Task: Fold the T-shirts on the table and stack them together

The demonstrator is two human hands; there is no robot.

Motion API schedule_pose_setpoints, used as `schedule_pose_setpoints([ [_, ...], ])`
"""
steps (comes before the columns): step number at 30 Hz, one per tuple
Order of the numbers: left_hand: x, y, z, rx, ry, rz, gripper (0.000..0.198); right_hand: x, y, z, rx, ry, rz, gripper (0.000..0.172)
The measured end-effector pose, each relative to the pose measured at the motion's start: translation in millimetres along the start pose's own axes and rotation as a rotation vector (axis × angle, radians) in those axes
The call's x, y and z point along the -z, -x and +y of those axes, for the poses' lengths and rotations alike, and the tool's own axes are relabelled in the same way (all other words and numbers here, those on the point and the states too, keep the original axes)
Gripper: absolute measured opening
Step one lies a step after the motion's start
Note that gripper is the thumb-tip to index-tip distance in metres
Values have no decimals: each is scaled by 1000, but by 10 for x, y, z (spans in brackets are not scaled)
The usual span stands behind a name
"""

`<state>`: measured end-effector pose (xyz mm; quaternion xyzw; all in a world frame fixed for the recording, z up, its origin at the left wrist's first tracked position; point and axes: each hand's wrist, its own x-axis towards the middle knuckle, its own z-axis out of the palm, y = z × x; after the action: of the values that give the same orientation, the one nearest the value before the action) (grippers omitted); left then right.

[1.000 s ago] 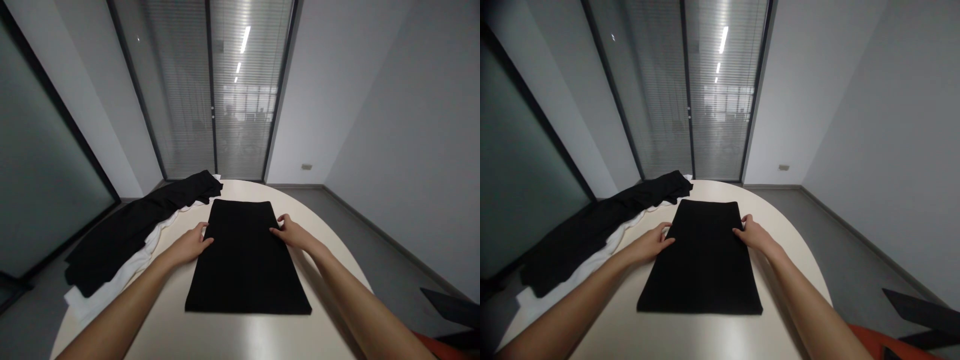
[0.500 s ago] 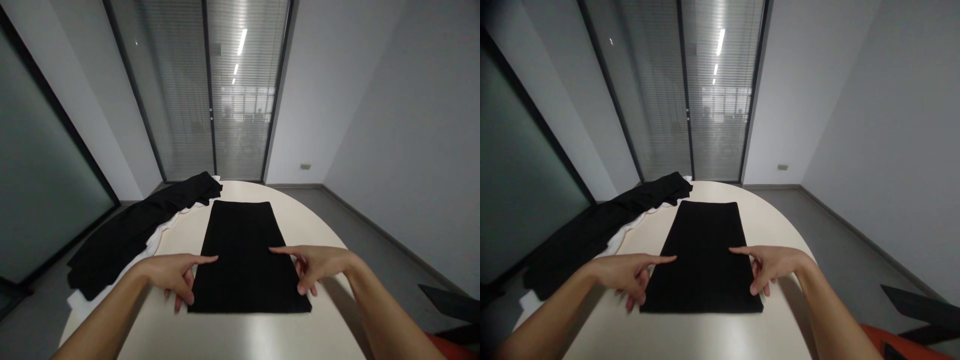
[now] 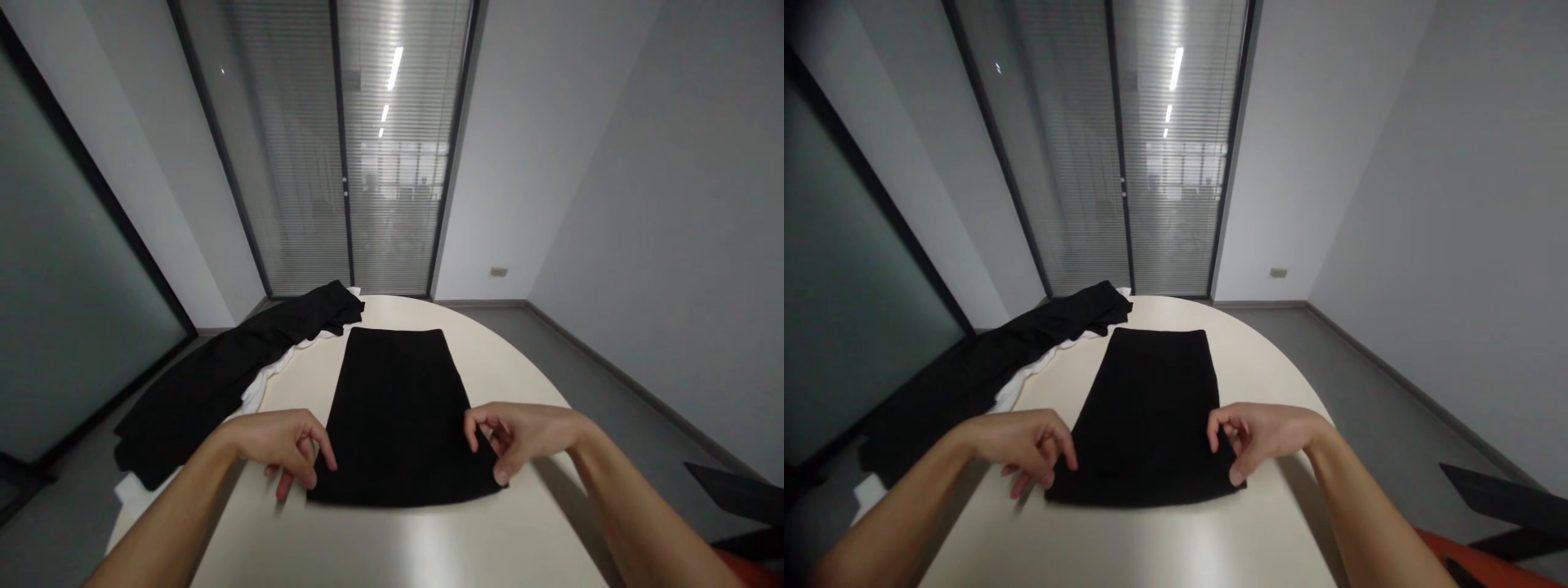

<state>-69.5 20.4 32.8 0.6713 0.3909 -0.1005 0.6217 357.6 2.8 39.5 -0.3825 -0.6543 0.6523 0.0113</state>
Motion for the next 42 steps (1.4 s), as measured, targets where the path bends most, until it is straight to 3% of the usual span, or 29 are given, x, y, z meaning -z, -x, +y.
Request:
schedule_pose_setpoints([
  [6, -71, -97, 76, 94, -64, -35, 36, -67, -87, 94, -251, -22, -70, 72],
  [9, -78, -129, 49, 96, -73, -30, 38, -76, -73, 56, -292, -12, -94, 74],
  [16, -58, -39, 95, 101, -104, 24, 48, -8, 53, 57, -327, 40, -34, 53],
  [18, -57, -58, 133, 37, -126, 178, 51, 2, 50, 41, -218, 87, 53, 50],
  [22, -140, -283, 167, -308, -290, 816, 51, -104, -147, -98, 210, 239, 485, 49],
  [24, -219, -442, 132, -424, -454, 942, 59, -209, -314, -159, 394, 393, 696, 49],
  [25, -257, -517, 101, -434, -537, 925, 63, -262, -396, -171, 451, 501, 723, 54],
  [27, -311, -634, 24, -396, -647, 841, 65, -347, -535, -146, 459, 677, 653, 68],
  [32, -304, -717, -103, -314, -703, 783, 66, -385, -668, 7, 249, 787, 493, 76],
  [36, -291, -702, -98, -280, -706, 794, 69, -367, -661, 15, 225, 838, 574, 68],
  [42, -306, -751, -71, -240, -733, 876, 68, -391, -692, 1, 173, 911, 622, 73],
])
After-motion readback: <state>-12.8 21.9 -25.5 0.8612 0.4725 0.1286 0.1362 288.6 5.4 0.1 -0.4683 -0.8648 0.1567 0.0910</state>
